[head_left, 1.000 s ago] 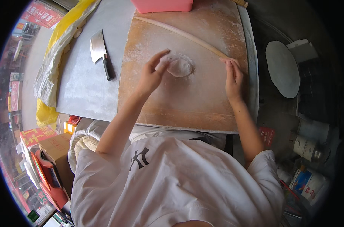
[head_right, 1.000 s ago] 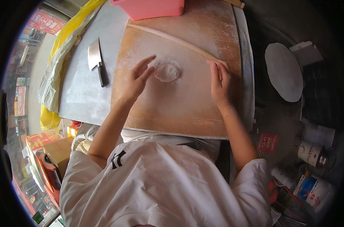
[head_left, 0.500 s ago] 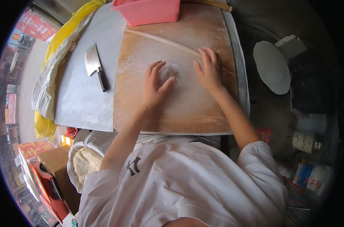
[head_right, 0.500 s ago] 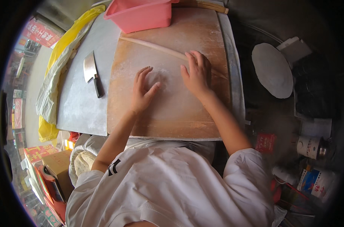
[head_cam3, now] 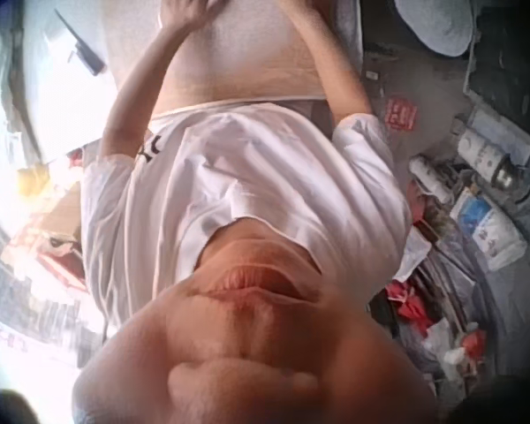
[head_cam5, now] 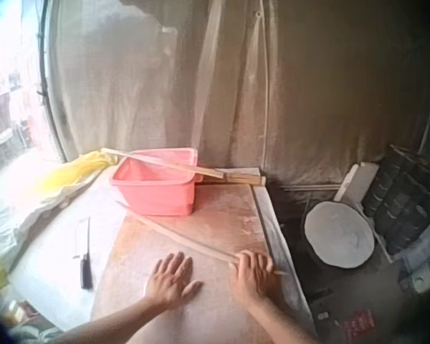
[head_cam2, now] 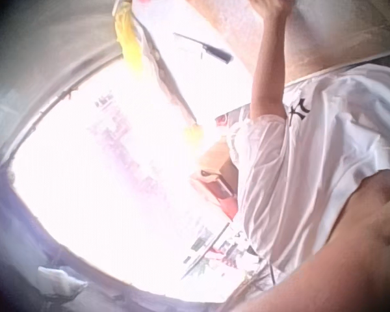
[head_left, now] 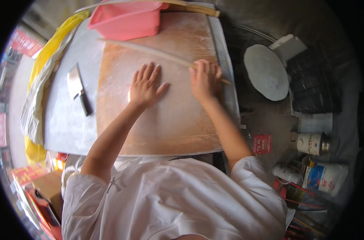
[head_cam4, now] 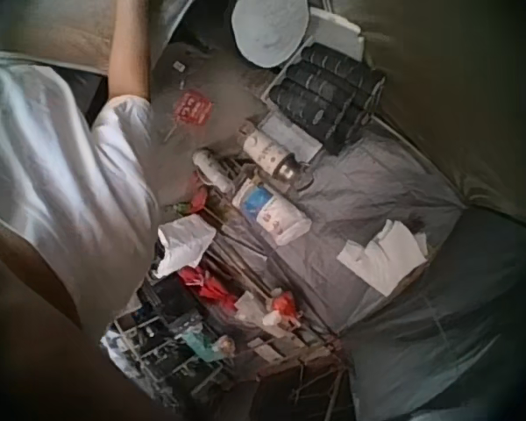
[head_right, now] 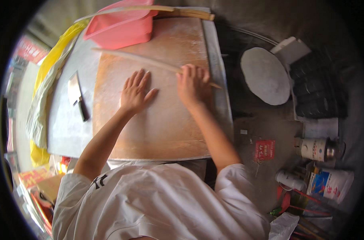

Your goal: The person rolls out dough into thin circular sheets using a rolling pin on a wooden board, then transfers the sheets to a cooking surface. The person also packages finished flatbreads into plastic bags and hands them to a customer.

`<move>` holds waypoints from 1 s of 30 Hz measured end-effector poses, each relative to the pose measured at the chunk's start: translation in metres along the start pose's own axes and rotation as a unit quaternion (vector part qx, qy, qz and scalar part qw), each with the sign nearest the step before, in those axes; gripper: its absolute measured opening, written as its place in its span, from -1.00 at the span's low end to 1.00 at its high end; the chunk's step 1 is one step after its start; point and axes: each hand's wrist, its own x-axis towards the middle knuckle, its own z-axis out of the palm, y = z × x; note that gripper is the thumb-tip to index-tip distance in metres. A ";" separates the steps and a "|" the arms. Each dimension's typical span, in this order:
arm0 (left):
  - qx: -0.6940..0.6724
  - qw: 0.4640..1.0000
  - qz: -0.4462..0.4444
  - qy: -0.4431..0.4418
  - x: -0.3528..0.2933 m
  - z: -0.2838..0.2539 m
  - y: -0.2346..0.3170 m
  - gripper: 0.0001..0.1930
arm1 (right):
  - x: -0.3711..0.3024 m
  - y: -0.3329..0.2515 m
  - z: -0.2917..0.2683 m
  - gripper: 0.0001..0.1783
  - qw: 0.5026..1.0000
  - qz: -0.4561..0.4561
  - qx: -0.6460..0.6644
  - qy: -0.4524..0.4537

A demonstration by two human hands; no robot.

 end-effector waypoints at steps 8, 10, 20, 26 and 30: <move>-0.033 0.996 -0.083 0.023 0.032 0.008 -0.030 -0.23 | -0.009 -0.022 -0.064 -0.67 0.989 0.046 0.135 -0.038; -0.068 0.994 -0.084 0.030 0.028 0.010 -0.035 -0.23 | -0.007 -0.026 -0.066 -0.67 0.964 0.090 0.235 -0.085; -0.397 0.893 -0.109 0.180 -0.043 -0.004 -0.032 -0.46 | -0.015 -0.017 -0.019 -0.68 0.991 0.004 -0.021 -0.134; -0.074 0.982 -0.089 0.149 -0.114 -0.025 -0.083 -0.54 | -0.038 0.007 -0.034 -0.63 0.956 -0.186 0.045 -0.224; -0.148 0.975 -0.139 0.092 -0.006 -0.025 -0.131 -0.51 | 0.050 0.038 0.047 -0.41 0.978 -0.119 0.015 -0.168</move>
